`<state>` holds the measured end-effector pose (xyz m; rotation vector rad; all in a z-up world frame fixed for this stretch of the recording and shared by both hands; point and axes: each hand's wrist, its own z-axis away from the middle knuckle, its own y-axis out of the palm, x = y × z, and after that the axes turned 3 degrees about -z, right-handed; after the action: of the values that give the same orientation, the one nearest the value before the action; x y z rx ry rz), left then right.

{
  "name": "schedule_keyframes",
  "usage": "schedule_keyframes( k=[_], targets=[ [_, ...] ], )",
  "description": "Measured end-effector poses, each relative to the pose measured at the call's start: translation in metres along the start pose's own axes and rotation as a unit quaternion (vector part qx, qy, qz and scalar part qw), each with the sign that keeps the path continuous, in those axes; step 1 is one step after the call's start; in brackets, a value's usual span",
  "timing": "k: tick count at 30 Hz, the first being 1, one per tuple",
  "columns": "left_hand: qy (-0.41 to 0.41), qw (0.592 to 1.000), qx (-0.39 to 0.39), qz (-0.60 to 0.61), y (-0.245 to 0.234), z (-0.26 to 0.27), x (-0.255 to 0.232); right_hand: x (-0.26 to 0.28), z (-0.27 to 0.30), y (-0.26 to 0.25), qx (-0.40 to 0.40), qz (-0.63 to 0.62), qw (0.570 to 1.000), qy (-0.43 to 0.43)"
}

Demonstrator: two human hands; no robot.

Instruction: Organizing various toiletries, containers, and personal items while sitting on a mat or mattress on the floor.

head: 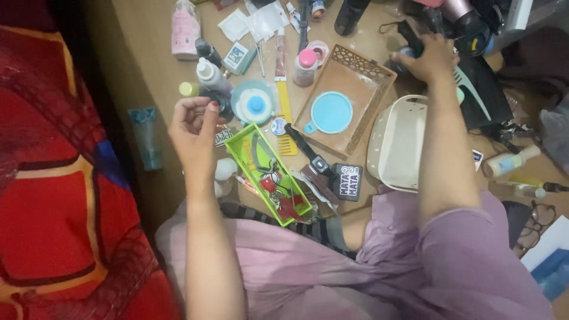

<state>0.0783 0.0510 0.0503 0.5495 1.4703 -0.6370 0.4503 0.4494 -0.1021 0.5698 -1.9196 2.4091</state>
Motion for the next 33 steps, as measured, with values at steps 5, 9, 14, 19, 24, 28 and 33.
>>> schedule_keyframes(
  k=[5, 9, 14, 19, 24, 28, 33],
  targets=[
    [0.002, 1.0, -0.01, -0.003, -0.003, -0.002, 0.003, -0.036, 0.01, -0.02, 0.036, 0.014, 0.999, -0.025],
    [0.014, 0.999, -0.009, 0.027, -0.006, -0.003, 0.006, -0.12, -0.003, 0.0, -0.042, 0.058, 0.997, 0.033],
    [0.018, 1.0, -0.004, 0.021, -0.006, -0.004, 0.006, -0.179, 0.009, 0.009, -0.089, 0.144, 0.974, 0.152],
    [0.011, 1.0, 0.002, 0.026, -0.003, -0.005, 0.009, -0.097, 0.063, -0.032, -0.36, 0.081, 0.929, 0.01],
    [0.013, 1.0, 0.005, 0.01, 0.0, -0.004, 0.004, -0.063, 0.074, -0.038, -0.211, -0.006, 0.974, -0.087],
    [0.011, 0.999, 0.003, -0.036, -0.001, -0.001, -0.002, -0.059, 0.049, -0.025, -0.084, -0.04, 0.991, -0.092],
    [0.01, 1.0, -0.002, -0.016, -0.004, -0.001, -0.002, -0.101, 0.019, -0.014, -0.072, -0.155, 0.977, -0.128]
  ],
)
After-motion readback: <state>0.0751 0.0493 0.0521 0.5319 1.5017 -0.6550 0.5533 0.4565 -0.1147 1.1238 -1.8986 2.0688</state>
